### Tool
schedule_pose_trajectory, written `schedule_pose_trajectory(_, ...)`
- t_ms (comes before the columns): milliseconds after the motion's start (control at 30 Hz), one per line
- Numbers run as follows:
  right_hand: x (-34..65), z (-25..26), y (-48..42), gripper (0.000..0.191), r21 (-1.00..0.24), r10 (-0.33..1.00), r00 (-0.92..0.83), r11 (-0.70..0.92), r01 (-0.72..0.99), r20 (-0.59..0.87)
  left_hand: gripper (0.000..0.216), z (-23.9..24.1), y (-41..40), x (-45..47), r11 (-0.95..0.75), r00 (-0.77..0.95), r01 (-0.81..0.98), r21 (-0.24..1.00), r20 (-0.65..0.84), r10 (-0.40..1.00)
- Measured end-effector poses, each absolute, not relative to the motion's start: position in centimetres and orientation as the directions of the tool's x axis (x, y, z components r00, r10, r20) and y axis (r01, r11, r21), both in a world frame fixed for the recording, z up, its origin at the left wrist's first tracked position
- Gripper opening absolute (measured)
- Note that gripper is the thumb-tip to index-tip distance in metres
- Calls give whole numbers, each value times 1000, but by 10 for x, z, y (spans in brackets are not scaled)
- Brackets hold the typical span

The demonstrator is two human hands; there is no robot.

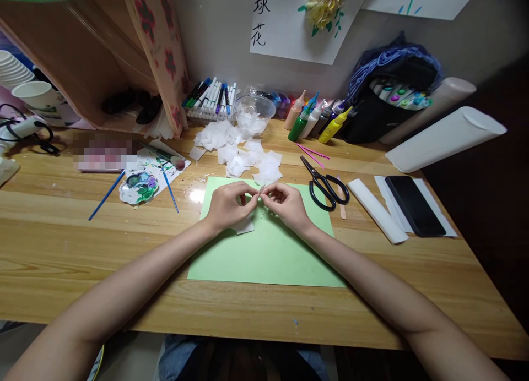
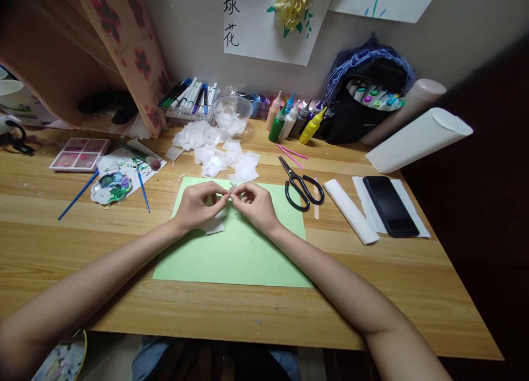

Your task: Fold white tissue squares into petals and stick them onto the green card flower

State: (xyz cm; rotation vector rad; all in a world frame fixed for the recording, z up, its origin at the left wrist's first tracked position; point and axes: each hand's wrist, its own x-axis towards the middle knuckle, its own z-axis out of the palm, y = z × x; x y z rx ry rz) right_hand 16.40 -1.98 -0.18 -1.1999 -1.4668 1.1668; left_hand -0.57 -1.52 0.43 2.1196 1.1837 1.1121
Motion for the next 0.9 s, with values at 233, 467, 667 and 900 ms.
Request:
schedule_pose_trajectory(233, 164, -2, -20, 16, -981, 992, -102, 95, 168, 78, 13, 0, -13, -6, -484, 250, 487, 727, 415, 875)
schedule_pose_trajectory(467, 164, -2, -19, 16, -980, 993, -76, 99, 170, 87, 13, 5, -13, -6, -477, 262, 445, 758, 399, 879)
schedule_pose_trajectory(667, 165, -3, -18, 19, -981, 993, -98, 84, 173, 68, 10, 4, -12, -7, -425, 216, 471, 773, 366, 905)
schedule_pose_trajectory(900, 166, -1, -17, 24, -989, 991, -133, 42, 144, 23, 14, 3, -12, -7, -409, 191, 490, 770, 362, 912)
